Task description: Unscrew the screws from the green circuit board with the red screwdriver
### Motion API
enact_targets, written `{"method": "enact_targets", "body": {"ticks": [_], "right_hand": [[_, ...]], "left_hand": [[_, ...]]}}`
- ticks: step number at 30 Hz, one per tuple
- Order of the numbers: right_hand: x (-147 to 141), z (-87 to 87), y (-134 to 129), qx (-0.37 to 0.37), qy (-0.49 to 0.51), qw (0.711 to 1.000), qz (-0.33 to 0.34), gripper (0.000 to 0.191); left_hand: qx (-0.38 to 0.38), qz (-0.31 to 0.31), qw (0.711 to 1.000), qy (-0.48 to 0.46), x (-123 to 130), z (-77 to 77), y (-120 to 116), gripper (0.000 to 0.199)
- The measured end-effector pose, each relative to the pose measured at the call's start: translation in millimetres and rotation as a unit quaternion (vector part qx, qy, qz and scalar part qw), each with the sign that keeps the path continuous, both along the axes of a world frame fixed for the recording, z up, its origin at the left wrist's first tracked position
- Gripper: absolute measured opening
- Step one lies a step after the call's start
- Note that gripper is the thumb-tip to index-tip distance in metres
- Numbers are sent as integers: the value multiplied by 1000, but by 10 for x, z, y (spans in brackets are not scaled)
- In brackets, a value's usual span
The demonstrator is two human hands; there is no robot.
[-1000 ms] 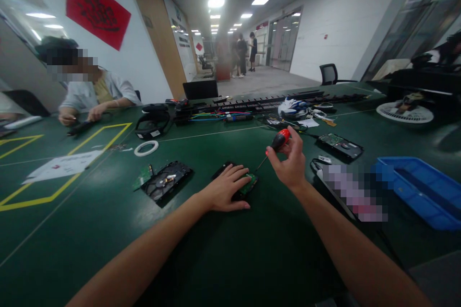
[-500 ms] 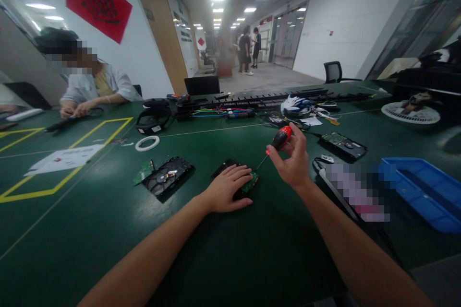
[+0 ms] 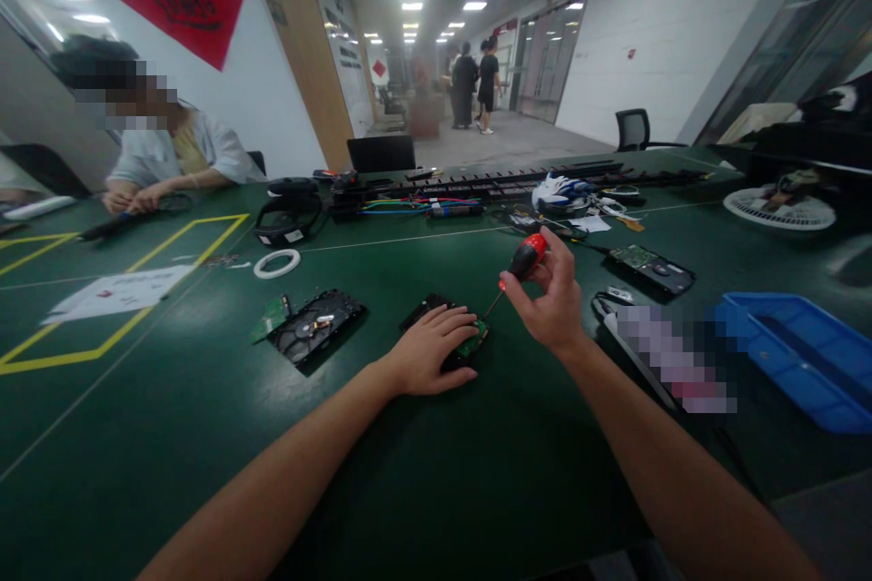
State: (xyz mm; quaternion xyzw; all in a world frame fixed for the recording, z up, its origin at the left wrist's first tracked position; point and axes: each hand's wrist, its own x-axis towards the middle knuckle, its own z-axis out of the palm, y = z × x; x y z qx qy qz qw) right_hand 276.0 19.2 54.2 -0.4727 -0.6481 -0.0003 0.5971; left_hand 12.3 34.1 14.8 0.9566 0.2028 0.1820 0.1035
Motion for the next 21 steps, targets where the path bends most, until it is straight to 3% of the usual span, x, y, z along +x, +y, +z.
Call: {"method": "enact_targets", "body": {"ticks": [21], "right_hand": [[-9, 68, -35, 7, -28, 1000, 4, 85]], "left_hand": [[8, -2, 1000, 22, 7, 15, -11, 72]]}}
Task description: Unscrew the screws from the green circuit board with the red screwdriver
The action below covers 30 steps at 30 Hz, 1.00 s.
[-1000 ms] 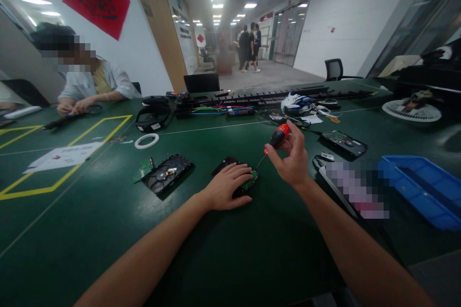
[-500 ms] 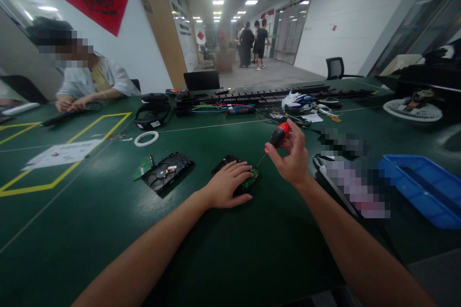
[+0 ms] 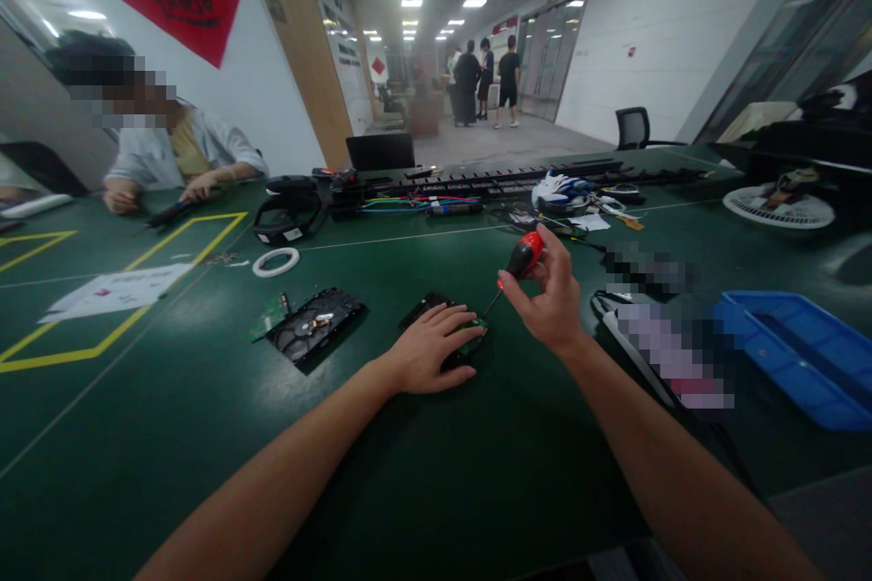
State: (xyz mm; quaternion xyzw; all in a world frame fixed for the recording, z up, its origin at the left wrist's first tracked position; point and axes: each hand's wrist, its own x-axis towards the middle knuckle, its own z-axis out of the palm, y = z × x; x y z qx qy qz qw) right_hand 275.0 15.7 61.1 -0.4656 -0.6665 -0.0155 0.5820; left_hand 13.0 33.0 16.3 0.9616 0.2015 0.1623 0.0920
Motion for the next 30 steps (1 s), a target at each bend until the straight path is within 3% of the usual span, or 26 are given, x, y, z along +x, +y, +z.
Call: {"method": "enact_targets", "body": {"ticks": [8, 16, 30], "right_hand": [[-24, 8, 36, 17, -30, 999, -3, 88], [-57, 86, 34, -23, 15, 997, 69, 77], [-157, 111, -24, 24, -65, 997, 41, 77]], "left_hand": [[10, -5, 1000, 8, -3, -19, 16, 73], [12, -3, 1000, 6, 2, -25, 16, 72], [14, -2, 1000, 10, -11, -57, 33, 73]]}}
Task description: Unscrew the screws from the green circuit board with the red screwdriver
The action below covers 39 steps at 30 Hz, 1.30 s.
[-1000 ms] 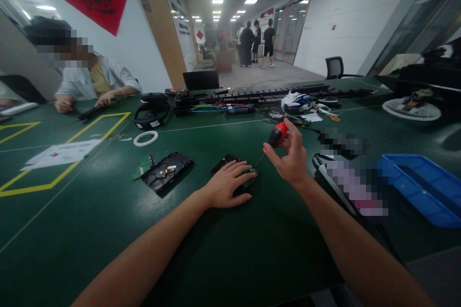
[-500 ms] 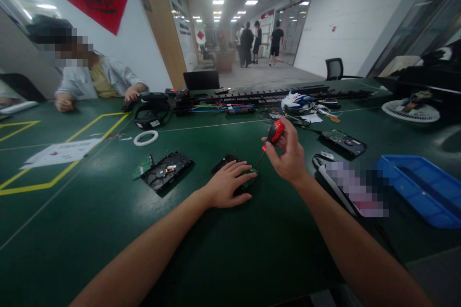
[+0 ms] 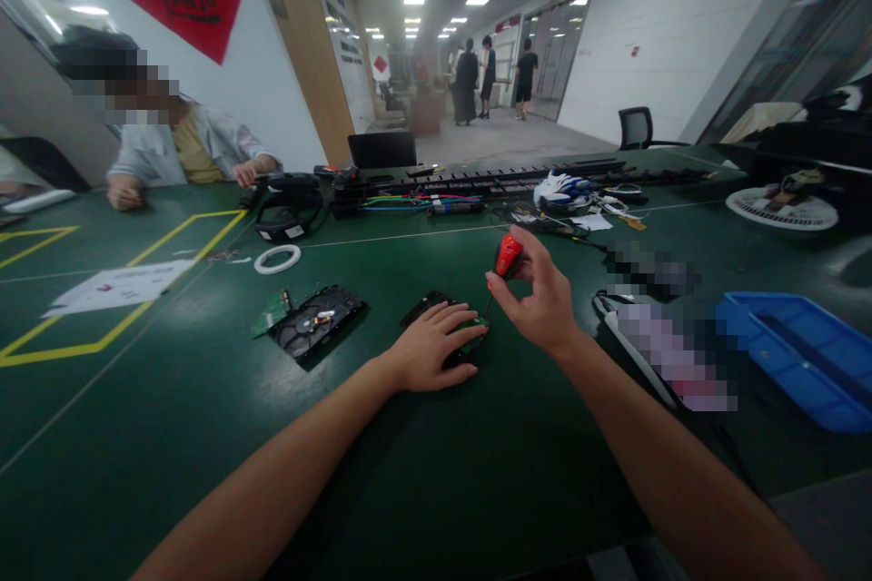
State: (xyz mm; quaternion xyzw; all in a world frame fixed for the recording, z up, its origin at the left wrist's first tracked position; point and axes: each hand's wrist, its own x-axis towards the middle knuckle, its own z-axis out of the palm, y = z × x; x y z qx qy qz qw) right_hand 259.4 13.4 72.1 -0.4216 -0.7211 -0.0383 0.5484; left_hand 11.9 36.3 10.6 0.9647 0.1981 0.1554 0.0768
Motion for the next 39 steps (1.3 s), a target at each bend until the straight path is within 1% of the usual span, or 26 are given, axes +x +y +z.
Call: {"method": "enact_targets", "body": {"ticks": [11, 17, 19, 22, 24, 29, 31, 34, 36, 39], "right_hand": [[-29, -6, 1, 20, -10, 999, -23, 76], [-27, 23, 23, 25, -23, 998, -58, 80], [-17, 27, 30, 12, -14, 999, -47, 78], [18, 20, 51, -20, 26, 999, 3, 74], [43, 15, 67, -28, 43, 999, 18, 72], [43, 45, 51, 3, 11, 1000, -24, 71], [24, 68, 27, -9, 16, 1000, -12, 68], [13, 96, 8, -45, 39, 998, 27, 65], [22, 104, 12, -48, 38, 998, 23, 64], [40, 101, 29, -27, 19, 999, -1, 65]], "left_hand": [[1, 4, 1000, 4, 11, 23, -10, 72], [0, 3, 1000, 0, 14, 8, -6, 73], [-2, 2, 1000, -4, 15, 5, -6, 73], [-4, 1, 1000, -4, 16, 5, -7, 73], [-6, 1, 1000, -3, 14, 7, -6, 73], [-8, 1, 1000, -5, 12, 12, -1, 73], [-8, 2, 1000, -5, 13, 13, 0, 73], [-7, 1, 1000, -2, 17, 11, 5, 73], [-6, 1, 1000, 4, 18, 8, 9, 73], [-5, 3, 1000, 9, 18, 4, 11, 73]]}}
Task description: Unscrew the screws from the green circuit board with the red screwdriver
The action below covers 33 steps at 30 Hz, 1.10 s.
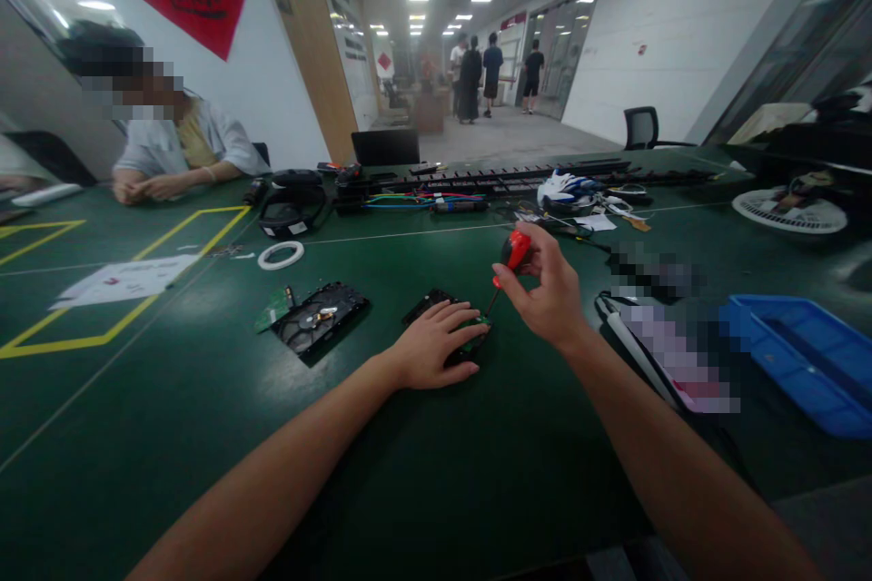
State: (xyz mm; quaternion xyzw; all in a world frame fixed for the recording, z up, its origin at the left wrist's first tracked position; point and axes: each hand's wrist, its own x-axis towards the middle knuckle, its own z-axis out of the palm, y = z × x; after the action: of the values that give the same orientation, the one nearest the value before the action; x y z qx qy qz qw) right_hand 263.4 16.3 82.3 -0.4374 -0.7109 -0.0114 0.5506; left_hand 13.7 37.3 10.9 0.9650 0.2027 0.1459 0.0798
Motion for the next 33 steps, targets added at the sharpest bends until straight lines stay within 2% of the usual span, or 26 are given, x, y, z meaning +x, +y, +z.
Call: {"method": "enact_targets", "body": {"ticks": [4, 11, 20, 26, 33], "right_hand": [[-10, -2, -9, 27, -18, 999, -13, 66], [-20, 7, -37, -8, -3, 1000, 4, 70], [23, -68, 26, 7, 11, 1000, -4, 75], [4, -91, -2, -41, 60, 996, 57, 72], [28, -96, 16, 0, 31, 999, 10, 78]], "left_hand": [[-2, 0, 1000, -5, -4, 2, -10, 73], [-2, 0, 1000, -11, -4, 11, -19, 73], [-3, -2, 1000, -13, -2, 26, -23, 73], [-3, 1, 1000, -15, -4, 3, -19, 73], [-3, 3, 1000, -17, -5, -2, -19, 74]]}}
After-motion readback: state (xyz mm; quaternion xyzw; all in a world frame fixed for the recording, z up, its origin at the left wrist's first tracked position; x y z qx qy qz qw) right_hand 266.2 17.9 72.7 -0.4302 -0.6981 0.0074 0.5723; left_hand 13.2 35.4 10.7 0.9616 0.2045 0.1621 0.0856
